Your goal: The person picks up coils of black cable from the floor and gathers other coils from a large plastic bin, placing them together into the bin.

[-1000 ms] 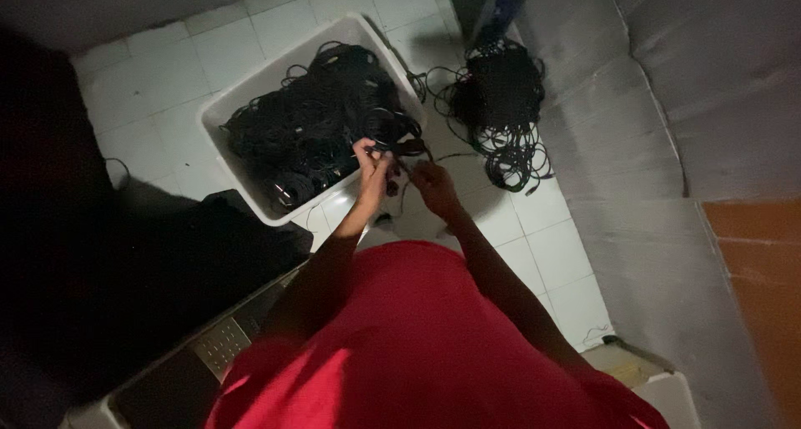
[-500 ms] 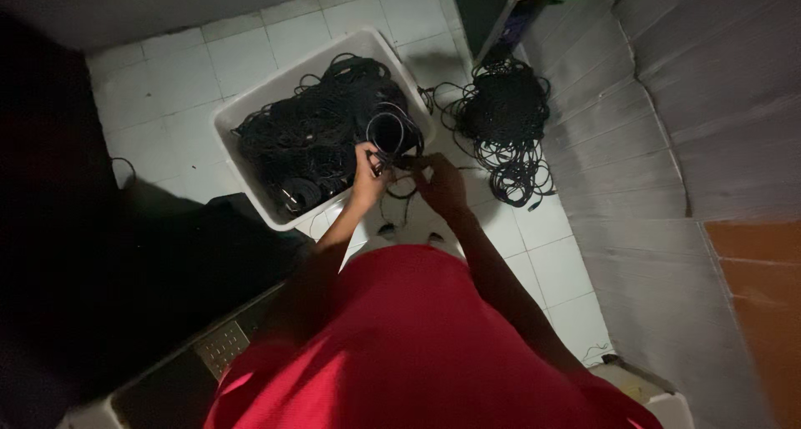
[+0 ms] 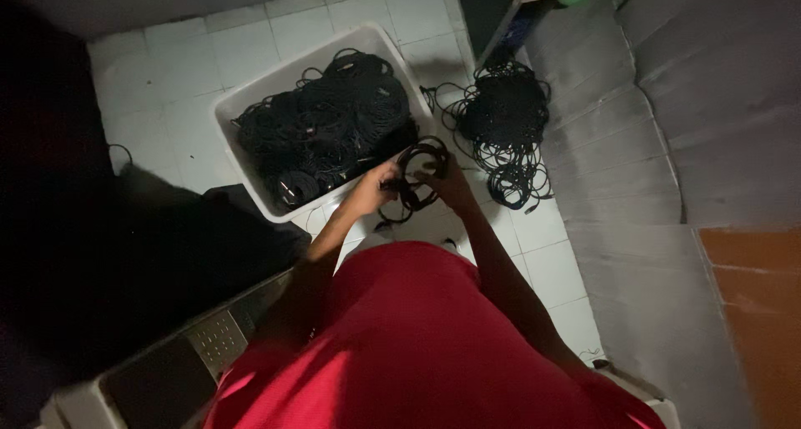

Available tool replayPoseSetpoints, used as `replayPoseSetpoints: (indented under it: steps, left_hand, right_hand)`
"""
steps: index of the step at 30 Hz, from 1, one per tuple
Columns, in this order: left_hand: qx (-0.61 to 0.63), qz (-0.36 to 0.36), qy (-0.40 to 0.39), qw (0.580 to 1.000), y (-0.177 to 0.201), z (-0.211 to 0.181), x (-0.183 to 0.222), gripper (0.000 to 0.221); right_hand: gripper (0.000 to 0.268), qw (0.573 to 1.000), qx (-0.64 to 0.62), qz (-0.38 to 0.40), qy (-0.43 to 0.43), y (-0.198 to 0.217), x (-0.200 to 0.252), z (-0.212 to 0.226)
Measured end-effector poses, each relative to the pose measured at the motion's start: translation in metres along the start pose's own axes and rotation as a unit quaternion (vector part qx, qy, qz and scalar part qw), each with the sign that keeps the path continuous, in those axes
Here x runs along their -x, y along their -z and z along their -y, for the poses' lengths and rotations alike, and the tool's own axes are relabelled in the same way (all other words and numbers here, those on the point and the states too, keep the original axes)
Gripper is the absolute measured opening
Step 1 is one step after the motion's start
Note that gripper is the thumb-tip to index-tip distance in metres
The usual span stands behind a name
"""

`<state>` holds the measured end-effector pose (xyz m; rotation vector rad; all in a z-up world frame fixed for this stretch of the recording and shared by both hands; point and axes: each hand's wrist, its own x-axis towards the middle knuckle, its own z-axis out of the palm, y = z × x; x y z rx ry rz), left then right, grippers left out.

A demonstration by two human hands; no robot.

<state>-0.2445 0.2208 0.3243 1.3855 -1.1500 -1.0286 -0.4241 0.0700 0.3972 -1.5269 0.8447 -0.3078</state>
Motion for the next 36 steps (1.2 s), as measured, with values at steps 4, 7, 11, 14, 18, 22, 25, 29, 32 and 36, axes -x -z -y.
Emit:
replayPoseSetpoints:
  steps: [4, 7, 11, 14, 18, 22, 25, 29, 32, 36]
  left_hand:
    - [0.087, -0.015, 0.014, 0.996, -0.005, 0.024, 0.005, 0.046]
    - [0.117, -0.049, 0.005, 0.992, -0.007, 0.024, 0.007, 0.055]
    - [0.098, -0.13, -0.01, 0.987, -0.01, 0.012, 0.002, 0.054]
    - [0.024, -0.19, 0.055, 0.98, -0.01, -0.003, 0.0, 0.035]
    - [-0.034, -0.172, 0.132, 0.976, -0.011, -0.007, -0.007, 0.028]
    - [0.099, -0.166, 0.103, 0.976, -0.025, 0.015, -0.021, 0.023]
    - [0.205, -0.178, 0.171, 0.947, -0.031, 0.013, -0.03, 0.019]
    - [0.268, -0.163, 0.296, 0.902, -0.031, 0.003, -0.043, 0.018]
    - [0.328, -0.139, 0.271, 0.894, -0.032, 0.004, -0.053, 0.01]
    - [0.379, -0.1, 0.216, 0.894, -0.033, -0.016, -0.064, 0.022]
  right_hand:
    - [0.052, 0.999, 0.032, -0.005, 0.031, 0.003, 0.002, -0.001]
    - [0.04, 1.0, 0.023, 0.015, -0.002, 0.008, -0.005, 0.001]
    - [0.025, 0.997, 0.056, 0.041, 0.034, 0.012, -0.006, 0.007]
    - [0.019, 0.989, -0.136, 0.033, 0.057, 0.014, -0.009, 0.0]
    - [0.019, 0.982, -0.178, 0.027, 0.055, 0.023, -0.015, -0.023]
    - [0.016, 0.989, 0.014, 0.053, 0.135, 0.04, -0.027, -0.038]
    - [0.009, 0.975, -0.181, 0.091, 0.092, 0.05, -0.037, -0.048]
    - [0.015, 0.959, 0.073, 0.117, 0.246, 0.07, -0.046, -0.055]
    - [0.018, 0.978, -0.159, 0.114, 0.076, 0.074, -0.053, -0.062]
    - [0.011, 0.964, -0.231, 0.094, 0.094, 0.079, -0.071, -0.076]
